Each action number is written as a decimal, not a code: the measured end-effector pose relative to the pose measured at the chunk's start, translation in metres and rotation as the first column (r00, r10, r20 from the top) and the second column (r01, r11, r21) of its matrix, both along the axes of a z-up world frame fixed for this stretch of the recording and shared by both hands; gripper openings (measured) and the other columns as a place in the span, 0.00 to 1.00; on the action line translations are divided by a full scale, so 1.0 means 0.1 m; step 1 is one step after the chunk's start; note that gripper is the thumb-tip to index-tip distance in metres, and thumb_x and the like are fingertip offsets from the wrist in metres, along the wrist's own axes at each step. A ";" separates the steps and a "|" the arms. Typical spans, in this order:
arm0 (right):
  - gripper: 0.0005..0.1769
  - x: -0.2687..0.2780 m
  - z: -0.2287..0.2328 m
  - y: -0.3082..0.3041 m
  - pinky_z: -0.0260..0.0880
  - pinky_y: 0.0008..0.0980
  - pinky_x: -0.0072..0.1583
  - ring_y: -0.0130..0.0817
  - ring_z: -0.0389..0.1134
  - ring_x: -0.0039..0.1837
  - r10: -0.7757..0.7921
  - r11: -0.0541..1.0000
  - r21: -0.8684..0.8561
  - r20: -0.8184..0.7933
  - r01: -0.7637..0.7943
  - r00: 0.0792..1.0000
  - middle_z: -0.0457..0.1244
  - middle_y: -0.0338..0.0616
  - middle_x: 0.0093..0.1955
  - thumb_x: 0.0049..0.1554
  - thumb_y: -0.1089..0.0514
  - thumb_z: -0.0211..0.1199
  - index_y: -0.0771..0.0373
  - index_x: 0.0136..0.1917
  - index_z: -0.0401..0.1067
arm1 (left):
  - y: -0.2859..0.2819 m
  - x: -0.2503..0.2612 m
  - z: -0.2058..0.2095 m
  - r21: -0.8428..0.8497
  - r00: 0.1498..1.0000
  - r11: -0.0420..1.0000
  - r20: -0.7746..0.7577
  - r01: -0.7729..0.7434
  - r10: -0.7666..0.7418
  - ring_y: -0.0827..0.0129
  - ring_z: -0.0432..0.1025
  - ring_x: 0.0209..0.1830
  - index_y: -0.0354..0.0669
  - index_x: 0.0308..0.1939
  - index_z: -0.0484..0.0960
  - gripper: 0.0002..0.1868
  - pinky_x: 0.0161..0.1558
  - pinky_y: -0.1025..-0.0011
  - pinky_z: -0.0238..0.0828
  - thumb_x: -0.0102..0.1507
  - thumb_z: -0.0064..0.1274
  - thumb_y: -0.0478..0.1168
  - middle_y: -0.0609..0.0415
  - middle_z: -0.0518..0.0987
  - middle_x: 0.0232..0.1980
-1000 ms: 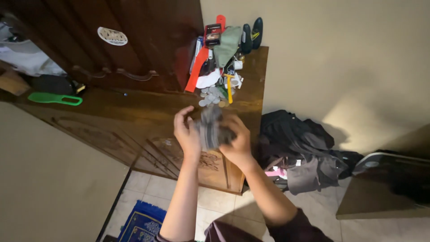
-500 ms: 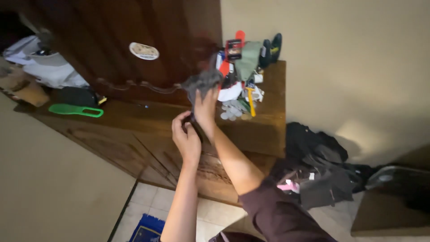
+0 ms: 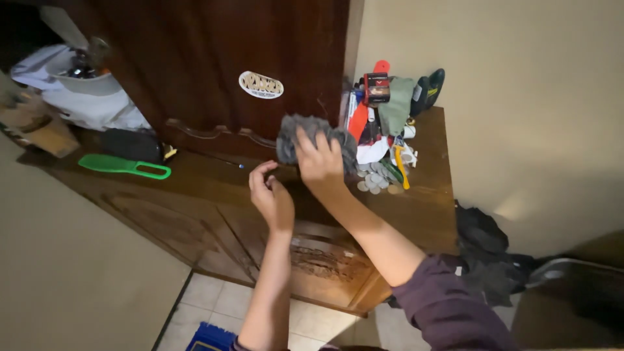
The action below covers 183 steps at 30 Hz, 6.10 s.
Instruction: Wiping the surface and doors of a wooden wardrobe with a cloth.
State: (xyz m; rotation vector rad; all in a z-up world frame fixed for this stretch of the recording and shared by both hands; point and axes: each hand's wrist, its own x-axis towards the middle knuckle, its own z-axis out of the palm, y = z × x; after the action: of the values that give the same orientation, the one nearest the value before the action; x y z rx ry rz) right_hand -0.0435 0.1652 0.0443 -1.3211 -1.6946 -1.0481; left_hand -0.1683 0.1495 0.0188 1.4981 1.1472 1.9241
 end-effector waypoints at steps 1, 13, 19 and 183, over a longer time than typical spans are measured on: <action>0.12 -0.03 -0.04 -0.03 0.63 0.45 0.55 0.47 0.64 0.59 -0.011 1.000 -0.010 0.004 0.011 1.000 0.65 0.44 0.67 0.54 0.59 0.61 0.61 0.50 0.80 | 0.04 -0.01 -0.01 -0.010 1.000 1.000 0.004 0.011 -0.011 0.59 0.75 0.52 0.36 0.47 0.78 0.16 0.52 0.68 0.71 0.61 0.40 0.22 0.47 0.79 0.53; 0.15 -0.19 0.05 -0.19 0.63 0.40 0.53 0.42 0.65 0.54 -0.076 0.986 -0.152 -0.055 0.067 0.996 0.67 0.41 0.62 0.51 0.60 0.58 0.59 0.50 0.80 | 0.21 -0.05 -0.08 0.065 0.970 0.996 -0.241 0.057 -0.040 0.46 0.72 0.56 0.36 0.44 0.76 0.15 0.59 0.56 0.67 0.57 0.42 0.22 0.41 0.77 0.52; 0.16 -0.18 -0.05 -0.18 0.62 0.42 0.54 0.45 0.64 0.55 -0.032 0.982 -0.186 -0.056 0.021 0.998 0.67 0.44 0.63 0.52 0.60 0.59 0.60 0.54 0.80 | 0.28 -0.05 -0.20 0.043 0.984 0.998 -0.172 0.042 -0.034 0.46 0.72 0.56 0.36 0.46 0.76 0.14 0.61 0.56 0.67 0.58 0.44 0.22 0.41 0.77 0.52; 0.17 -2.31 1.15 1.60 0.58 0.47 0.56 0.44 0.61 0.58 -0.128 0.991 0.067 0.158 0.119 0.979 0.63 0.45 0.64 0.57 0.56 0.58 0.57 0.57 0.79 | 1.31 -1.53 -0.04 -0.191 0.982 0.980 -0.186 -0.057 0.021 0.32 0.56 0.75 0.28 0.80 0.40 0.50 0.73 0.53 0.55 0.58 0.50 0.28 0.22 0.57 0.76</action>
State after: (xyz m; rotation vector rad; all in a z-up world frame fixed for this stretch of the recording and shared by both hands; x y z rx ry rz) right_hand -0.2740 0.3252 0.1598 -1.3495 -1.7031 -1.2976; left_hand -0.3212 0.2808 0.0145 1.5789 1.4111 1.6687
